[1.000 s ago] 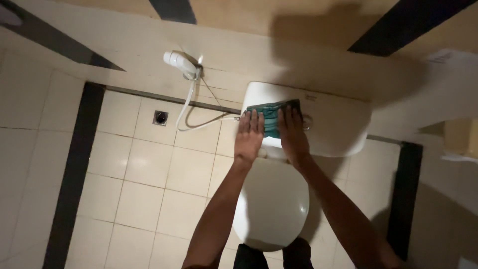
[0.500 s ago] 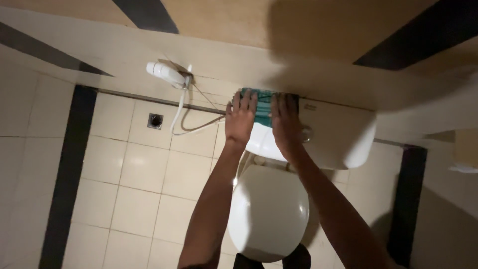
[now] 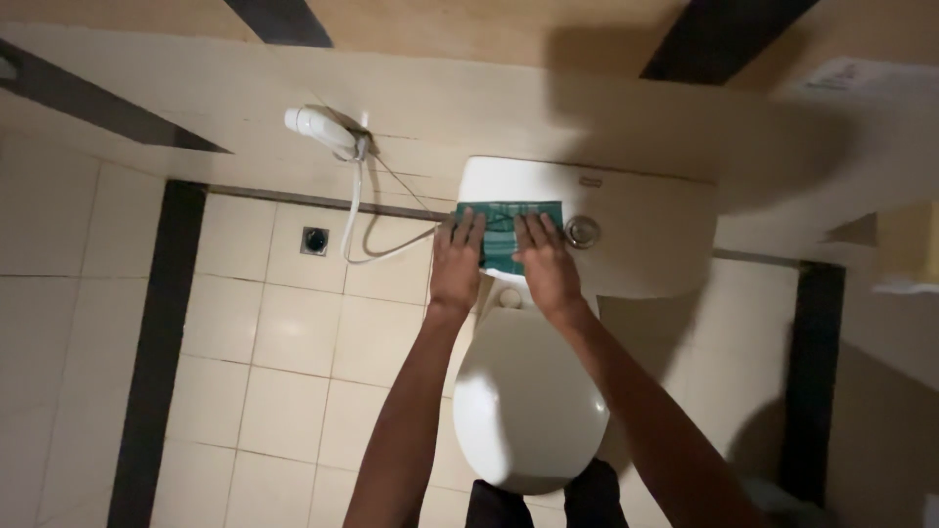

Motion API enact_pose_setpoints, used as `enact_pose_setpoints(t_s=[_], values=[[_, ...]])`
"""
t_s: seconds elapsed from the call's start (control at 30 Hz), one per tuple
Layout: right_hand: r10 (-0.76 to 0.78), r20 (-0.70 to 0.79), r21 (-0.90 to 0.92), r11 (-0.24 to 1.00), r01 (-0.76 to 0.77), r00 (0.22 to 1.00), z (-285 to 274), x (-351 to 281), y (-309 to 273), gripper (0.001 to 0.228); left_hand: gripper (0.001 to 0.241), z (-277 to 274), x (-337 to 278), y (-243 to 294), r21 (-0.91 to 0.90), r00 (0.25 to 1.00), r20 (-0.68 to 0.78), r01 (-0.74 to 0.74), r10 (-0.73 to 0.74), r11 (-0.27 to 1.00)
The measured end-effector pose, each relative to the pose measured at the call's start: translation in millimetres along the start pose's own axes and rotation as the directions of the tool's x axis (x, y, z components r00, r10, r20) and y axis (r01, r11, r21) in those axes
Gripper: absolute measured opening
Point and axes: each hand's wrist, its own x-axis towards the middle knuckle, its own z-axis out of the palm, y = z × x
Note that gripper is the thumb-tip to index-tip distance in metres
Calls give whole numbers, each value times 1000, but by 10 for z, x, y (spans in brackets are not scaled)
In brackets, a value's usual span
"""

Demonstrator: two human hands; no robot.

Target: The person sprays a cleaning solution onto the toilet tank and seat, then wipes the surfaces with a cloth. The person also briefly wipes the floor near the toilet base with a sponge before returning to wipe the toilet.

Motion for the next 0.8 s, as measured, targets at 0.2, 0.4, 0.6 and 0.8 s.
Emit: enact_pose_setpoints(t_s=[0.2,0.4,0.6,0.8], values=[[-15,55,-156,987,23,998,-75,-266,-105,65,85,-50,-325,89,-122,1000,30,12,-8,992],[-2,-1,-115,993,2,1000,-123,-69,-57,61,71,174,-92,-29,73,1000,15,-22,21,997],[19,-57,-59,998,-22,998,-125,219,-34,57,72,-121,264,36,244,997,79,-31,13,969],[50,-208,48,998,-40,977,-91,513,10,58,71,404,625,-275,225,997,-58,-40,55,974]])
